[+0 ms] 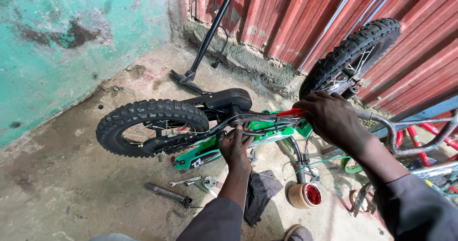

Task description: The person is repairing a green bicycle that is upside down. They use a wrench to tighten a bolt on the rear wheel axle and then use a screwdriver to adjust a component near the chain guard.

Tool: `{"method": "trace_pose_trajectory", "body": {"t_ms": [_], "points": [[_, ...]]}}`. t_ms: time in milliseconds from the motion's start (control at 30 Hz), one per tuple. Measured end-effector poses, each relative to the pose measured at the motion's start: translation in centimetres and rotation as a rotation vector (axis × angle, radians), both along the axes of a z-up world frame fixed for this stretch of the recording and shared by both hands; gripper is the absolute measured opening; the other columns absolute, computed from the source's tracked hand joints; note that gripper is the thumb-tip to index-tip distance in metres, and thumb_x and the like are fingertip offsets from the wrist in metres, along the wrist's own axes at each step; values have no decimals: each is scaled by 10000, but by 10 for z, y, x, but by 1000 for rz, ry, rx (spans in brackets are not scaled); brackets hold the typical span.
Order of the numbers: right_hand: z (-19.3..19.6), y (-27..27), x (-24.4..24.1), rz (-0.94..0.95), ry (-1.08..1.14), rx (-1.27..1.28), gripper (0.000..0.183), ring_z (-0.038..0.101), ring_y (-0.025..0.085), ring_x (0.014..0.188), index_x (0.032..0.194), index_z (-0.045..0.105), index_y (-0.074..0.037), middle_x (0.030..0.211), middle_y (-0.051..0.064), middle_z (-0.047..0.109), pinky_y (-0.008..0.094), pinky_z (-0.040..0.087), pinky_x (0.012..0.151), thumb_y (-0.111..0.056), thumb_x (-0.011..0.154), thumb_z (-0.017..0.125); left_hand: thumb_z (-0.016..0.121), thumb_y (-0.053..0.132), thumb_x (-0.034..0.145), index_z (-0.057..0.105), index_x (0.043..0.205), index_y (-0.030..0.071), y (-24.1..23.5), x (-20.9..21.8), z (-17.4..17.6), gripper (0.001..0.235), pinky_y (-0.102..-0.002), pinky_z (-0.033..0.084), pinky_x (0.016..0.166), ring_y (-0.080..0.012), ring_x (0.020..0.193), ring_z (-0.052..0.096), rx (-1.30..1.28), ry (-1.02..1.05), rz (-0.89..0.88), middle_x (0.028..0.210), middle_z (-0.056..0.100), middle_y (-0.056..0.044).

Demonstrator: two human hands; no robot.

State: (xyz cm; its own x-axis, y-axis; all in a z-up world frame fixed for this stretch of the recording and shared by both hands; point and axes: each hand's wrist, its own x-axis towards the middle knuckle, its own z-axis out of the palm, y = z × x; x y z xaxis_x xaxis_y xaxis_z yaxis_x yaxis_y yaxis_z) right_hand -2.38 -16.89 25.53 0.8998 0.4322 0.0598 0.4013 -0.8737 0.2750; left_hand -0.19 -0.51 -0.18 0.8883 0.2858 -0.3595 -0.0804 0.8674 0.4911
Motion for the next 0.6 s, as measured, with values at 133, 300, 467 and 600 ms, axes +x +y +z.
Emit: {"method": "trace_pose_trajectory", "body": {"t_ms": [133,300,467,600], "points": [[-21,-12,3,-33,-63,65,214,671,257,1050,1128,704,-312,983,1,723,433,524,884,-405,977,584,782,182,934,692,965,-38,2,-11,22,240,-553,638,917,-403,918,763,-13,10,-23,932,727,-230],[-26,-14,7,50,-156,73,232,647,244,987,1163,735,-344,928,1,704,404,484,901,-372,964,619,751,166,956,698,979,-63,-1,-11,20,236,-578,631,936,-431,948,758,-13,-18,-13,942,724,-247],[-25,-8,8,75,-181,74,218,640,246,985,1140,736,-333,933,7,703,409,468,902,-356,955,624,748,161,956,687,991,-62,-2,-8,20,234,-584,628,938,-431,944,756,-26,-28,-11,934,716,-244],[-24,-1,8,64,-195,45,190,625,236,958,1102,737,-356,921,2,683,394,451,896,-375,957,617,747,155,954,688,984,-49,0,-10,21,215,-589,624,939,-421,934,759,-33,-25,-15,920,712,-233]]}}
